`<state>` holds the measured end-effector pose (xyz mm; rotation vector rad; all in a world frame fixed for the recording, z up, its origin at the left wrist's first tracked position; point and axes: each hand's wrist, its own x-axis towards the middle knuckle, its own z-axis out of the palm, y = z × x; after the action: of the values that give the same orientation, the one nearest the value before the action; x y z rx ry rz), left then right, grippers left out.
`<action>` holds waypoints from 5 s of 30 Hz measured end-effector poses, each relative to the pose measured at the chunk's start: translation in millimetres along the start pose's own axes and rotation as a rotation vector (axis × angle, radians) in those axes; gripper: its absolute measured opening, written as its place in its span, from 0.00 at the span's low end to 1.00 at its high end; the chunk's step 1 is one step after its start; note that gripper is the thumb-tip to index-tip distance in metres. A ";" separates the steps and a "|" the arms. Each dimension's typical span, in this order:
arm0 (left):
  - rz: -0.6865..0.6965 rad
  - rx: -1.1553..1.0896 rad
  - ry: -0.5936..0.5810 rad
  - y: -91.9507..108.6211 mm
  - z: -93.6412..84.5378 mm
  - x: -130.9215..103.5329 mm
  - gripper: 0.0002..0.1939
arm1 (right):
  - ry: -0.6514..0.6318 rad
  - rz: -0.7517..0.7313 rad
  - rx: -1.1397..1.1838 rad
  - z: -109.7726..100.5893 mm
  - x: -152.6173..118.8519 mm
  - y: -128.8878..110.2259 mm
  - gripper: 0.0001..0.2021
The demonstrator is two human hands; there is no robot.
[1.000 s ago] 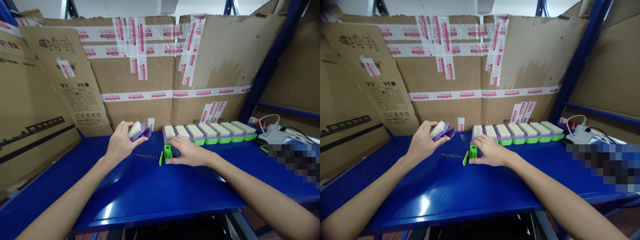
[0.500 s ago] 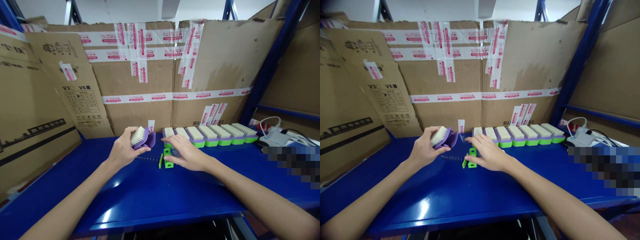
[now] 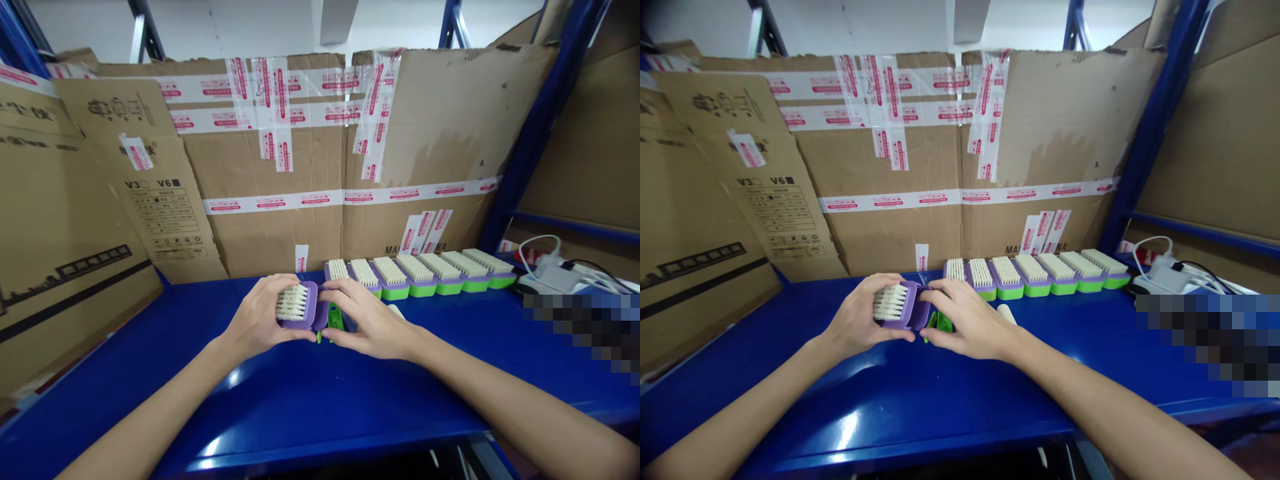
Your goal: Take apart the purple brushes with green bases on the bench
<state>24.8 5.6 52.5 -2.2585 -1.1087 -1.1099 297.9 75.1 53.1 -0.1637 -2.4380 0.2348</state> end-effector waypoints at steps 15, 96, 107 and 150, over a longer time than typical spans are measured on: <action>0.084 -0.022 -0.031 12.7 -2.1 3.7 0.51 | 0.077 0.125 0.053 10.8 2.5 -8.0 0.37; -0.565 -0.809 -0.699 14.7 -21.9 16.8 0.28 | -0.286 0.156 0.176 -7.8 2.4 -18.7 0.21; -0.573 -0.697 -0.746 9.7 -17.5 11.7 0.31 | -0.273 0.184 0.185 -1.2 3.0 -17.3 0.24; -0.282 -0.391 -0.526 6.8 -6.3 9.9 0.18 | -0.227 0.045 -0.146 6.6 -2.2 14.1 0.29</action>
<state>30.8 2.2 64.2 -2.8768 -1.5625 -0.9123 296.2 87.6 43.8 -0.2695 -2.6804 0.0991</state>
